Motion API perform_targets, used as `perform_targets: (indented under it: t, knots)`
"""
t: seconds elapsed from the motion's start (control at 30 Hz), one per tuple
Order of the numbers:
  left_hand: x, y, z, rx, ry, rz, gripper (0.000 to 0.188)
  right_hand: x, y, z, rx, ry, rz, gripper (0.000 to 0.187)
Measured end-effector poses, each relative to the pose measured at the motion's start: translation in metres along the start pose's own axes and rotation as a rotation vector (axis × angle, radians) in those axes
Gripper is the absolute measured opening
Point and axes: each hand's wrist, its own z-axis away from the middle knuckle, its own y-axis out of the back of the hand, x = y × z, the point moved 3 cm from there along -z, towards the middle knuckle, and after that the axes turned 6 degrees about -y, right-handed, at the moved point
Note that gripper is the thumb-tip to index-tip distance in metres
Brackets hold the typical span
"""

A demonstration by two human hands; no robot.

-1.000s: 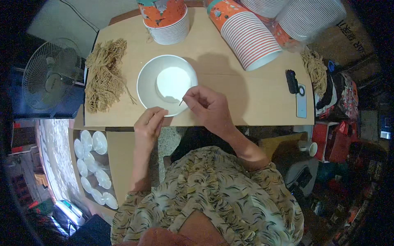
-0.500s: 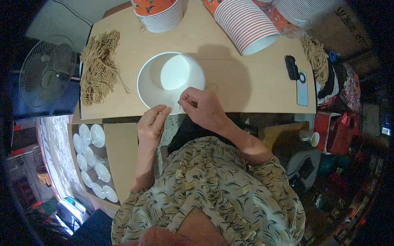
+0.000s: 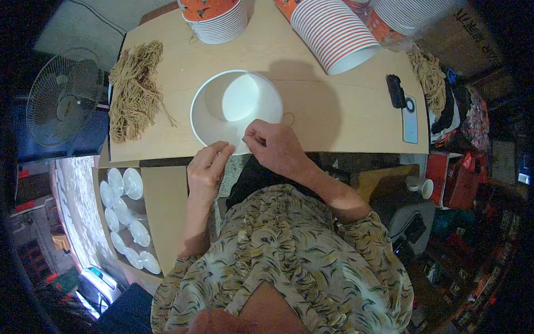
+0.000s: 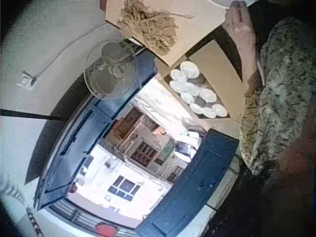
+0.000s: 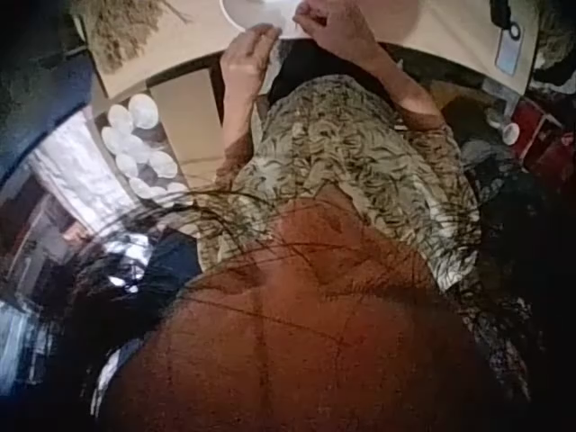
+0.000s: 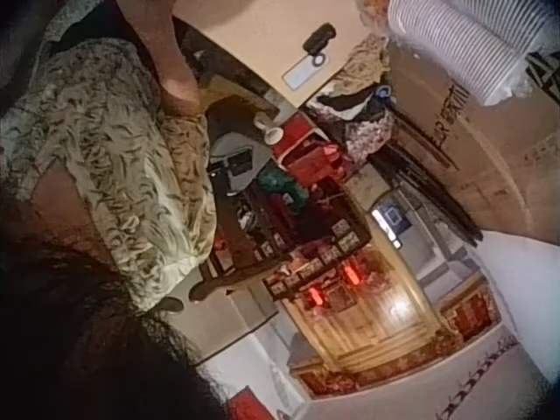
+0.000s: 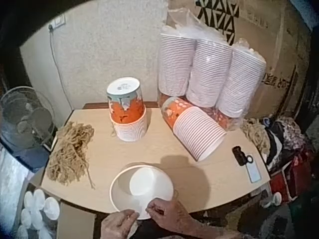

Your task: Attaching string handles to paper buckets for packaging.

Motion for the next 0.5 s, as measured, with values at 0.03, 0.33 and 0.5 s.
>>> perform_targets:
  t: [0.03, 0.33, 0.5]
  knots:
    - [0.000, 0.001, -0.001, 0.004, -0.006, 0.003, 0.031, 0.001, -0.001, 0.000, -0.009, -0.013, 0.000, 0.011]
    - [-0.007, 0.005, -0.007, 0.005, 0.003, 0.061, 0.029, -0.004, -0.002, -0.006, -0.051, 0.020, 0.159, 0.010]
    - [-0.015, 0.014, -0.028, -0.050, 0.050, 0.165, 0.020, -0.021, 0.008, -0.020, -0.110, 0.128, 0.391, 0.013]
